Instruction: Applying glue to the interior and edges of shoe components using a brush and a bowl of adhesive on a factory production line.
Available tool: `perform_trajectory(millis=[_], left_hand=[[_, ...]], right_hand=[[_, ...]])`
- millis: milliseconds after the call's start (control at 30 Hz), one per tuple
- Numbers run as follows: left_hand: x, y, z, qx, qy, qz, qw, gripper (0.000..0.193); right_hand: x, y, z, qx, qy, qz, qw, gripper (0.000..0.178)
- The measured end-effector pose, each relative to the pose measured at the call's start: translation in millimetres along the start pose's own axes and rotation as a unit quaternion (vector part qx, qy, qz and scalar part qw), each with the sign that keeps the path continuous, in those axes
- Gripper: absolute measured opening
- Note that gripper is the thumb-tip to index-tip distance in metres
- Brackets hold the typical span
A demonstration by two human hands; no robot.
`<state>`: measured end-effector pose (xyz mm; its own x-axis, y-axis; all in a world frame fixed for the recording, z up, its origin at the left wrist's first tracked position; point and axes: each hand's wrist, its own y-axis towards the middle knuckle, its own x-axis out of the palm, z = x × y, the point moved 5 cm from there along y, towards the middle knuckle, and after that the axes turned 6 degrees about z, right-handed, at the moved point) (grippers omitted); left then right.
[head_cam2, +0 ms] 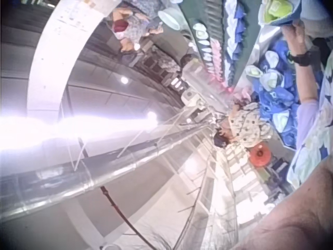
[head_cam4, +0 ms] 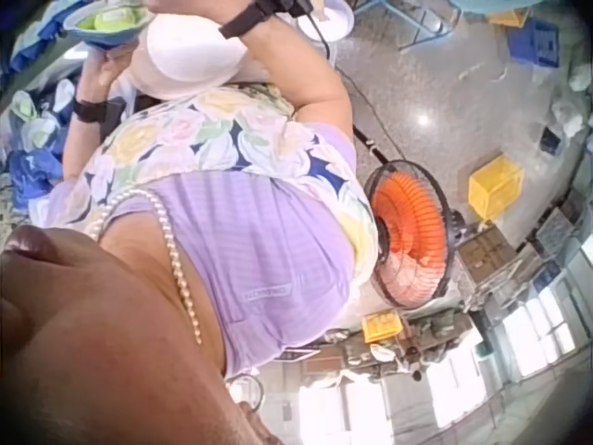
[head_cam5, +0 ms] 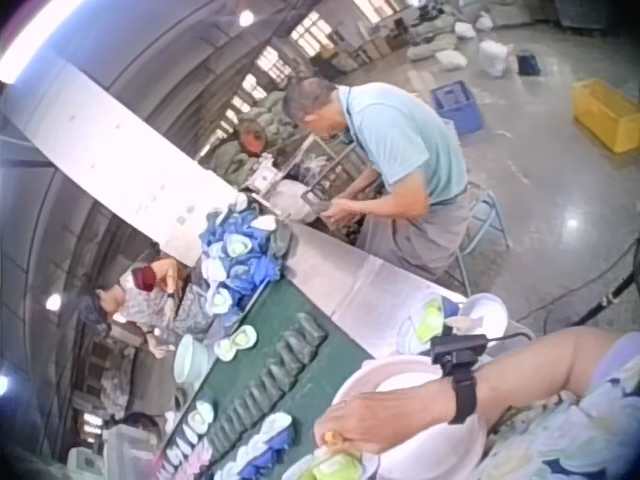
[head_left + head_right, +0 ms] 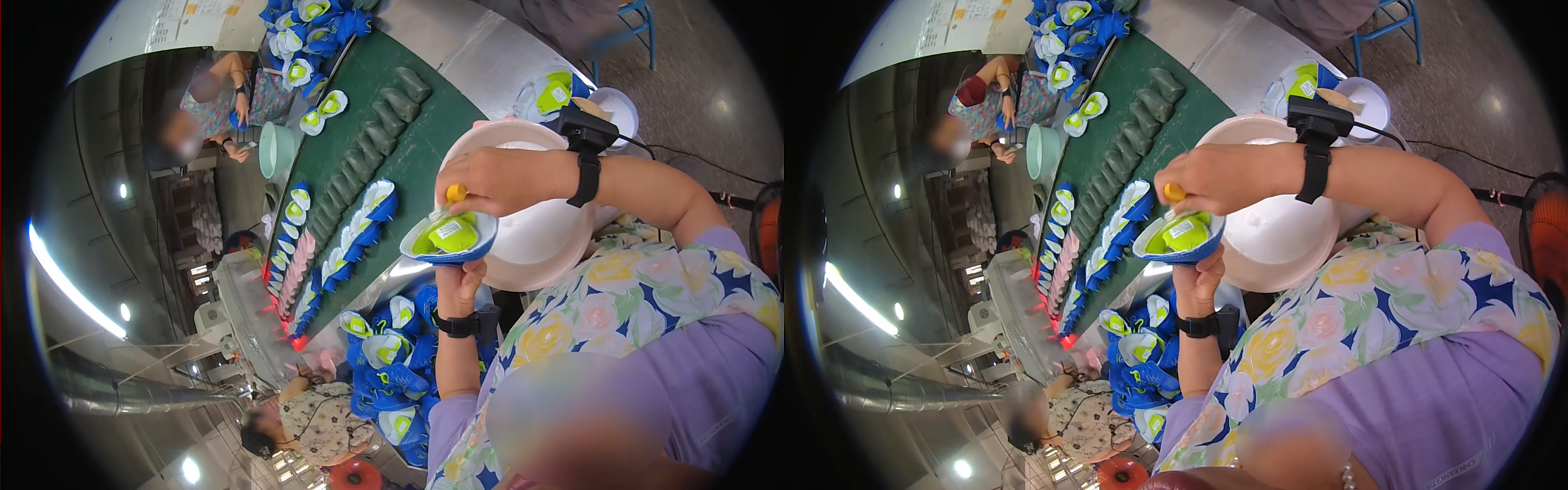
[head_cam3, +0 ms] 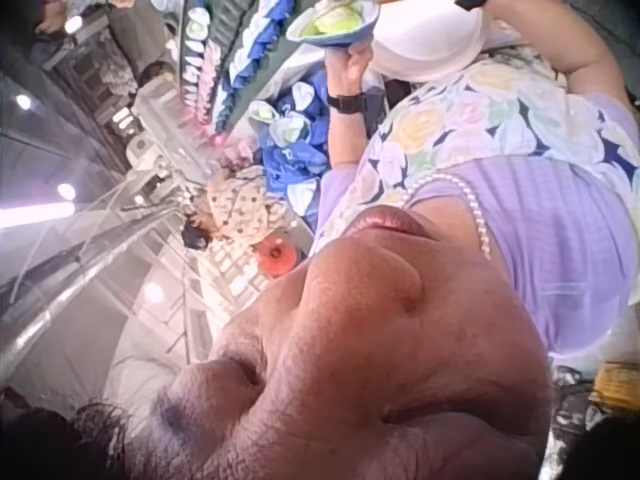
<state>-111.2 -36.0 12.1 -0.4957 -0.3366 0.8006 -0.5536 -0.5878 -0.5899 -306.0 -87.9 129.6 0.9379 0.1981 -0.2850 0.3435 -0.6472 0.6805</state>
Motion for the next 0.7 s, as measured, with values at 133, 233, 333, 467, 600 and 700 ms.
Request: perform_trajectory(millis=[133,233,333,467,600,700], left_hand=[[-1.6,-0.9,17.8,0.136,0.173,0.035,0.975,0.036],[1.7,-2.2,23.9,0.231,0.243,0.117,0.935,0.038],[17.7,-0.9,24.5,0.241,0.281,0.106,0.923,0.042],[27.5,1.9,28.3,0.281,0.275,0.123,0.911,0.044],[18.5,3.9,50.6,0.325,0.297,0.125,0.889,0.045],[-7.0,10.5,89.2,0.373,0.269,0.164,0.873,0.039]], right_hand=[[-14.0,-9.3,19.7,0.168,-0.023,-0.045,0.985,0.017],[-28.3,-12.3,25.8,0.229,-0.044,-0.086,0.969,0.018],[-30.9,-6.6,19.1,0.187,-0.013,-0.023,0.982,0.016],[-20.3,-5.7,8.4,0.065,-0.069,-0.015,0.995,0.015],[-22.5,-14.4,22.9,0.149,-0.075,-0.057,0.984,0.017],[-38.7,-19.5,24.7,0.138,-0.067,0.000,0.988,0.015]])
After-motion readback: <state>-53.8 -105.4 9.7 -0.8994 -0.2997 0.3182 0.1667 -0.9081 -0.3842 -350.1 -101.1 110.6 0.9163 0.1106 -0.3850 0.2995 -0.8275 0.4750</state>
